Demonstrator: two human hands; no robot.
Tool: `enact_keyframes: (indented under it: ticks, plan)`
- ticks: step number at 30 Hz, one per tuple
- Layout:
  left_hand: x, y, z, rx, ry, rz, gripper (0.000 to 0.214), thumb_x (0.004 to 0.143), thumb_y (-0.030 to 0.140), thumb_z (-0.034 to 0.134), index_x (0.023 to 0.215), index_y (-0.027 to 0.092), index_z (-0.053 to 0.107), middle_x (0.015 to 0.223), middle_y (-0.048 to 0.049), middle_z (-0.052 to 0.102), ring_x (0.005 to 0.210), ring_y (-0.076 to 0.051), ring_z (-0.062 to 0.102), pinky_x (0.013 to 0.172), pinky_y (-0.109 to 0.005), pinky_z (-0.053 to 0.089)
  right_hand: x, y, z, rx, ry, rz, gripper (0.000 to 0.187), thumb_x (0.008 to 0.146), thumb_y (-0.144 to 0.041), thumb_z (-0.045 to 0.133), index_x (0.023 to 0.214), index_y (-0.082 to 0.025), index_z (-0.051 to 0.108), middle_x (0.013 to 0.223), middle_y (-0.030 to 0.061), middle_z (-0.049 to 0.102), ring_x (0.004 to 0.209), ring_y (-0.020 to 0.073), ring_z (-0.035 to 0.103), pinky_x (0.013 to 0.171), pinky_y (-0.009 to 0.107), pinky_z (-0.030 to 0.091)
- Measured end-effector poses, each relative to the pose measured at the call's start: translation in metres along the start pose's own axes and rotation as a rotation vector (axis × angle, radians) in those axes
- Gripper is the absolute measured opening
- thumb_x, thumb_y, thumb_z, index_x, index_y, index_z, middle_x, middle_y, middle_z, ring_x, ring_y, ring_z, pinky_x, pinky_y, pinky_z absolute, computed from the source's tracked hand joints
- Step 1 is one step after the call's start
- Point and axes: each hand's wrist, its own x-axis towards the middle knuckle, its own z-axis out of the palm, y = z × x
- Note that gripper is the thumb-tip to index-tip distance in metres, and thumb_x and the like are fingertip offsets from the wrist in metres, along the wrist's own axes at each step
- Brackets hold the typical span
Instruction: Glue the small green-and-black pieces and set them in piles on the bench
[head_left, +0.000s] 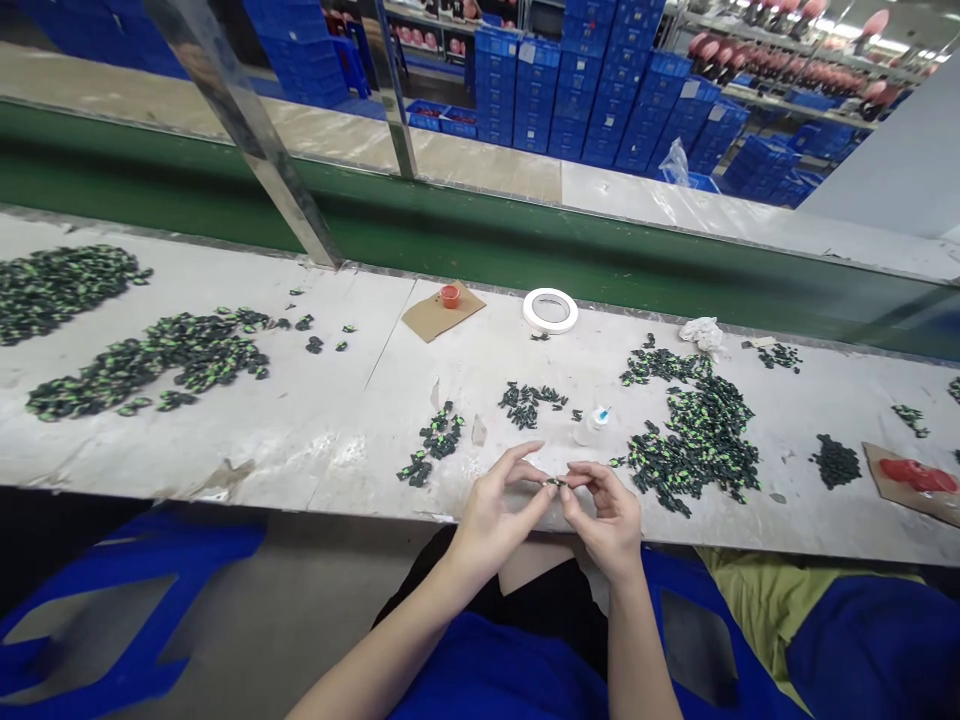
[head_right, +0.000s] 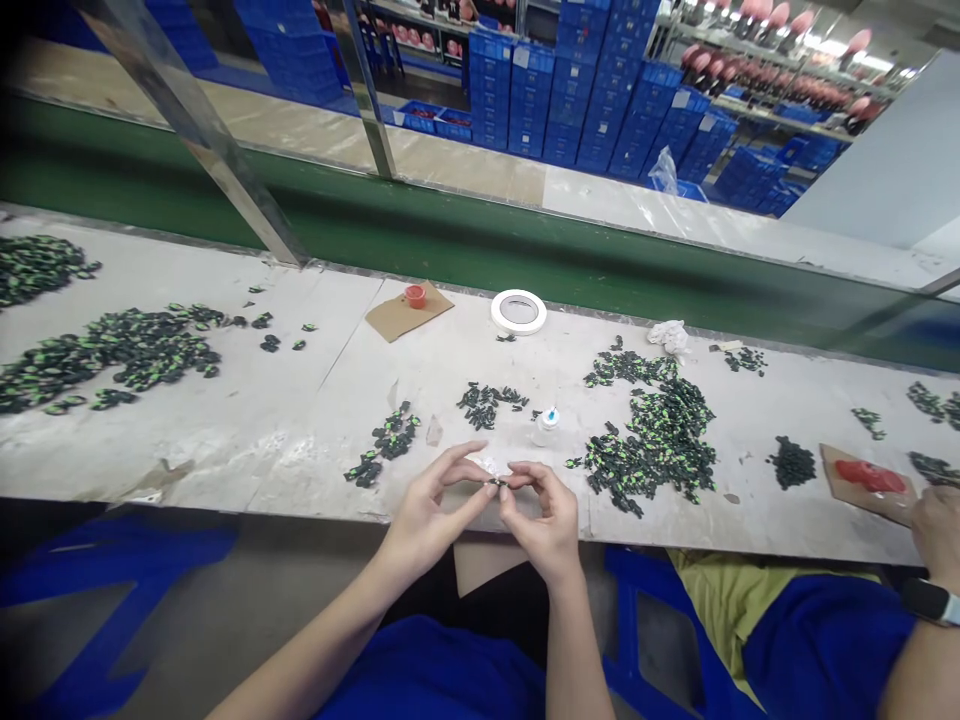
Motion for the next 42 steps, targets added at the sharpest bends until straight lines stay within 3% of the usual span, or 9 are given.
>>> enact_keyframes:
  ticks: [3, 7, 9, 15, 23, 26, 30, 35, 42]
  plan:
    - [0.008, -0.010, -0.008, 0.297, 0.064, 0.135, 0.045, 0.084, 0.026, 0.062, 0.127, 0.023, 0.051, 0.092, -0.0039, 0.071, 0.094, -0.023, 0.062, 0.092, -0.043, 0.042, 0.007, 0.009, -0.024, -0.169, 0.106, -0.046, 0.011, 0.078, -0.023, 0.065, 0.088, -0.019, 0.067, 0.079, 0.0039, 0.069, 0.071, 0.0171, 0.067, 0.067, 0.031, 0.057]
    - [0.028, -0.021, -0.042, 0.754, 0.235, 0.175, 0.026, 0.088, 0.011, 0.049, 0.105, 0.022, 0.065, 0.105, -0.0093, 0.070, 0.105, -0.030, 0.054, 0.088, -0.049, 0.034, 0.022, 0.019, -0.059, -0.470, 0.402, -0.110, 0.015, 0.081, -0.029, 0.061, 0.090, -0.019, 0.069, 0.087, 0.0069, 0.069, 0.075, 0.0189, 0.065, 0.073, 0.037, 0.055]
    - [0.037, -0.023, -0.061, 0.898, 0.189, 0.171, 0.035, 0.085, 0.000, 0.043, 0.097, 0.022, 0.068, 0.104, -0.0087, 0.070, 0.107, -0.031, 0.051, 0.087, -0.049, 0.031, 0.028, 0.021, -0.066, -0.587, 0.445, -0.149, 0.022, 0.081, -0.032, 0.061, 0.096, -0.018, 0.069, 0.099, 0.0102, 0.067, 0.088, 0.0227, 0.065, 0.080, 0.041, 0.054]
    - [0.057, -0.026, -0.089, 1.085, -0.161, 0.262, 0.049, 0.077, -0.009, 0.036, 0.099, 0.022, 0.067, 0.090, -0.0092, 0.069, 0.100, -0.029, 0.051, 0.085, -0.045, 0.030, 0.032, 0.032, -0.046, -0.744, 0.245, -0.217, 0.045, 0.078, -0.049, 0.066, 0.112, -0.020, 0.063, 0.109, 0.0125, 0.063, 0.110, 0.0307, 0.050, 0.092, 0.051, 0.045]
    - [0.067, -0.031, -0.097, 1.142, -0.234, 0.262, 0.029, 0.080, 0.000, 0.042, 0.085, 0.018, 0.064, 0.083, -0.0107, 0.060, 0.091, -0.027, 0.048, 0.085, -0.044, 0.031, 0.043, 0.042, -0.013, -0.611, 0.172, -0.091, 0.038, 0.082, -0.053, 0.057, 0.099, -0.019, 0.060, 0.107, 0.0137, 0.064, 0.117, 0.0329, 0.044, 0.098, 0.055, 0.039]
    - [0.064, -0.023, -0.095, 1.126, -0.230, 0.267, 0.028, 0.076, -0.002, 0.045, 0.081, 0.018, 0.064, 0.085, -0.0112, 0.059, 0.092, -0.027, 0.047, 0.085, -0.044, 0.032, 0.039, 0.034, -0.011, -0.432, 0.147, 0.020, 0.036, 0.080, -0.049, 0.061, 0.101, -0.020, 0.054, 0.112, 0.0134, 0.063, 0.116, 0.0301, 0.051, 0.096, 0.050, 0.043]
    - [0.053, -0.016, -0.077, 0.923, -0.184, 0.286, 0.027, 0.082, 0.004, 0.047, 0.083, 0.022, 0.067, 0.092, -0.0085, 0.062, 0.097, -0.026, 0.050, 0.085, -0.042, 0.034, 0.026, 0.021, -0.008, -0.105, 0.100, 0.189, 0.035, 0.073, -0.044, 0.070, 0.088, -0.022, 0.048, 0.093, 0.0074, 0.068, 0.088, 0.0226, 0.066, 0.080, 0.038, 0.051]
    - [0.032, -0.025, -0.031, 0.459, -0.151, 0.197, 0.014, 0.087, 0.025, 0.058, 0.087, 0.025, 0.071, 0.085, -0.0033, 0.071, 0.087, -0.022, 0.060, 0.080, -0.037, 0.040, 0.016, 0.020, -0.004, 0.099, 0.312, 0.181, 0.032, 0.068, -0.043, 0.073, 0.077, -0.019, 0.053, 0.063, -0.0040, 0.056, 0.055, 0.0123, 0.053, 0.053, 0.025, 0.043]
    - [0.013, -0.041, -0.009, 0.559, 0.103, 0.149, 0.002, 0.078, 0.023, 0.071, 0.078, 0.025, 0.071, 0.083, -0.0024, 0.074, 0.100, -0.027, 0.059, 0.087, -0.044, 0.037, 0.014, 0.021, 0.000, 0.226, 0.587, 0.292, 0.038, 0.067, -0.051, 0.069, 0.064, -0.017, 0.053, 0.053, -0.0032, 0.050, 0.045, 0.0103, 0.044, 0.044, 0.024, 0.034]
